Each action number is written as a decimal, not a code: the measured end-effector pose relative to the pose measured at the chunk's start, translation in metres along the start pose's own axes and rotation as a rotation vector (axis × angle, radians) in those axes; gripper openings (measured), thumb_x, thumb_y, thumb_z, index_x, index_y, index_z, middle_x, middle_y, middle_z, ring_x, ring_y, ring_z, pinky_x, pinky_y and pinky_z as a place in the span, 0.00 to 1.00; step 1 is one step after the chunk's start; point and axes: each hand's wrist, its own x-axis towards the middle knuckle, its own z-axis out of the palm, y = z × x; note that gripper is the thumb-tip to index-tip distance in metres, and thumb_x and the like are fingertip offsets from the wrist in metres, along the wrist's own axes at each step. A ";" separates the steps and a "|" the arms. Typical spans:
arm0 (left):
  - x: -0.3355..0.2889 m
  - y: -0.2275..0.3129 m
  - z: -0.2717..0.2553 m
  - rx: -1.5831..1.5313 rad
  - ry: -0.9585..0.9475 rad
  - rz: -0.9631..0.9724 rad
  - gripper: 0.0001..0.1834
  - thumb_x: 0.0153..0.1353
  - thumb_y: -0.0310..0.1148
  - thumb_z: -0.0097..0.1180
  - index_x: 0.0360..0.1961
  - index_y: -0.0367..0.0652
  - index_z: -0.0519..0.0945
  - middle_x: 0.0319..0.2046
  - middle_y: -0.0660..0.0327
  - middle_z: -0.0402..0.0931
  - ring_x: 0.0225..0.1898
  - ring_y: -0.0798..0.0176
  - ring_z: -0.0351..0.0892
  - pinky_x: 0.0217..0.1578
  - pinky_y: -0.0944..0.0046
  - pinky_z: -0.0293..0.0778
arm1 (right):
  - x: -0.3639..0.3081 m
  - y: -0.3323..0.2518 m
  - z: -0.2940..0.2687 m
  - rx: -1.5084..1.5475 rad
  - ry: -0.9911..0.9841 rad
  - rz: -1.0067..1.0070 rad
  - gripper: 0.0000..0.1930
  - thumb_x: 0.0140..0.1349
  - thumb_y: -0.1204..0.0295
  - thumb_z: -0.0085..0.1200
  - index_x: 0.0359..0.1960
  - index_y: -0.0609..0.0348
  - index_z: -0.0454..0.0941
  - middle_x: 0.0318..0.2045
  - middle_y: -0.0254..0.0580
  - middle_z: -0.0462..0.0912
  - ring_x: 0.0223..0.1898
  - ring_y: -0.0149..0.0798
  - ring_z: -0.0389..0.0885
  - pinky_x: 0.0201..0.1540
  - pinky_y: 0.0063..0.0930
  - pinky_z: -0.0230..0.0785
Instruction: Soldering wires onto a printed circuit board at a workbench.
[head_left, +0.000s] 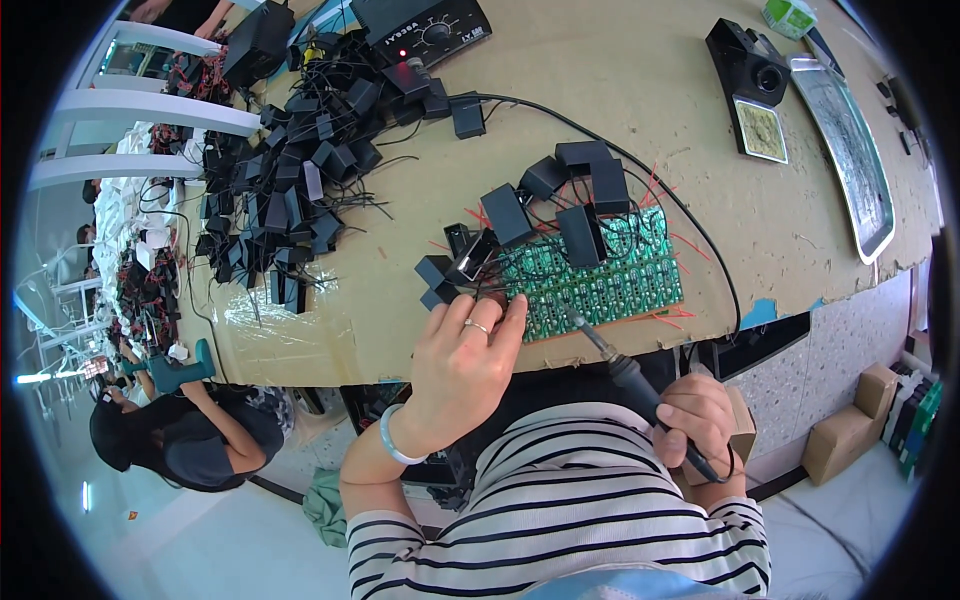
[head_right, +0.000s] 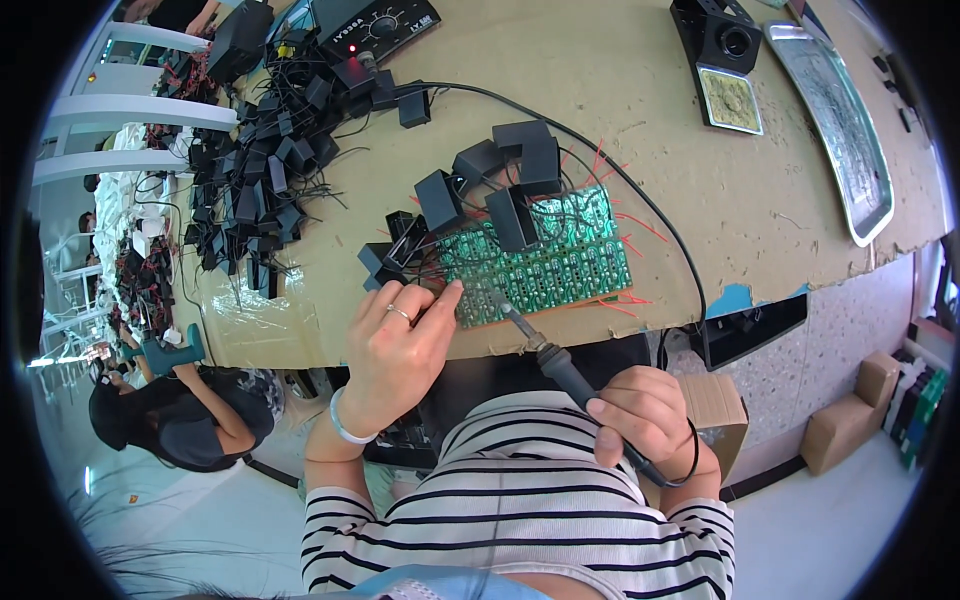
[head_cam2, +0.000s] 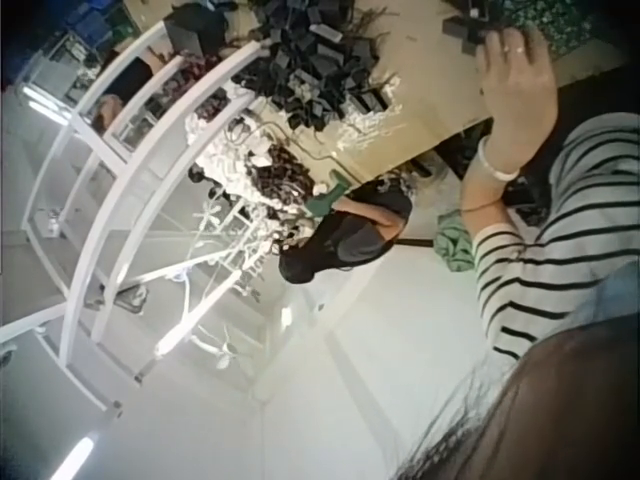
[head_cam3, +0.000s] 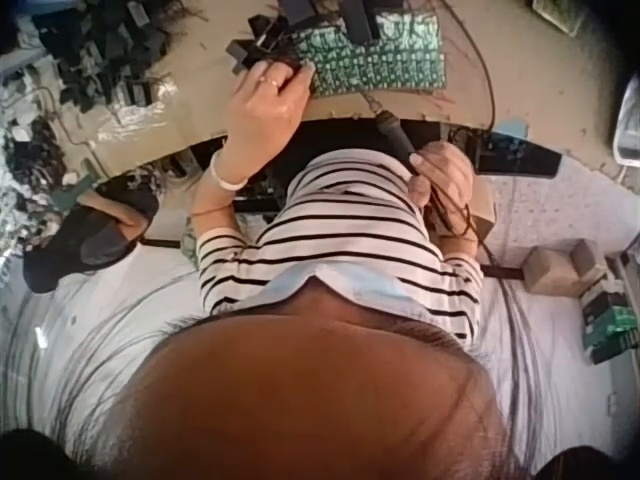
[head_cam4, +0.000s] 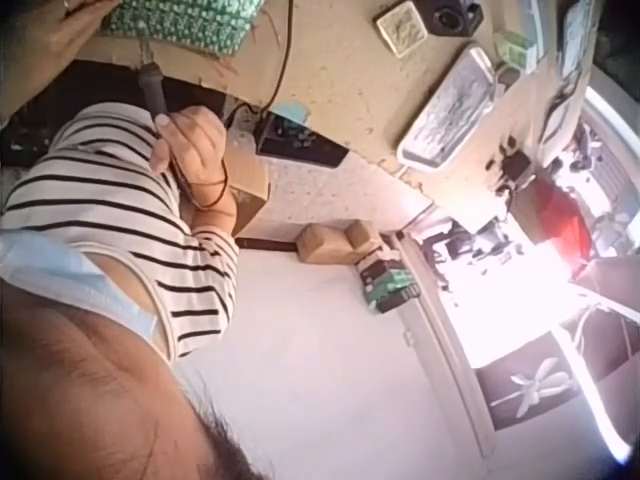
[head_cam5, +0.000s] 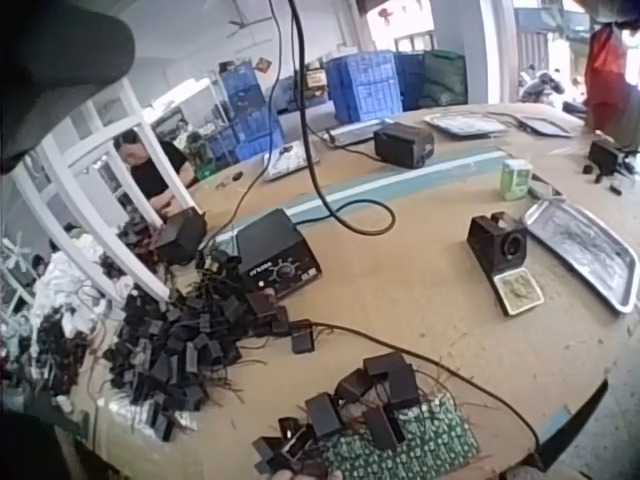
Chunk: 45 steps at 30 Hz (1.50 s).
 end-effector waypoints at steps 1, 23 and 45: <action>0.000 0.000 0.000 0.000 0.000 0.000 0.17 0.51 0.25 0.66 0.45 0.42 0.86 0.27 0.66 0.68 0.29 0.63 0.69 0.31 0.62 0.67 | -0.002 0.001 -0.002 0.021 0.007 0.014 0.13 0.68 0.65 0.58 0.44 0.64 0.76 0.29 0.41 0.79 0.26 0.42 0.80 0.26 0.34 0.75; -0.006 0.003 0.006 -0.049 0.068 -0.073 0.18 0.53 0.23 0.66 0.47 0.42 0.86 0.29 0.63 0.72 0.31 0.60 0.72 0.32 0.60 0.70 | -0.003 -0.003 -0.008 -0.007 0.025 0.045 0.08 0.64 0.74 0.56 0.42 0.65 0.77 0.28 0.41 0.80 0.24 0.42 0.79 0.26 0.34 0.74; -0.011 0.012 0.005 -0.375 0.133 -0.130 0.13 0.48 0.17 0.69 0.36 0.42 0.87 0.31 0.62 0.77 0.30 0.60 0.76 0.30 0.63 0.74 | -0.006 -0.012 -0.010 0.041 -0.060 0.064 0.09 0.62 0.76 0.58 0.42 0.65 0.78 0.29 0.40 0.80 0.24 0.40 0.80 0.27 0.33 0.76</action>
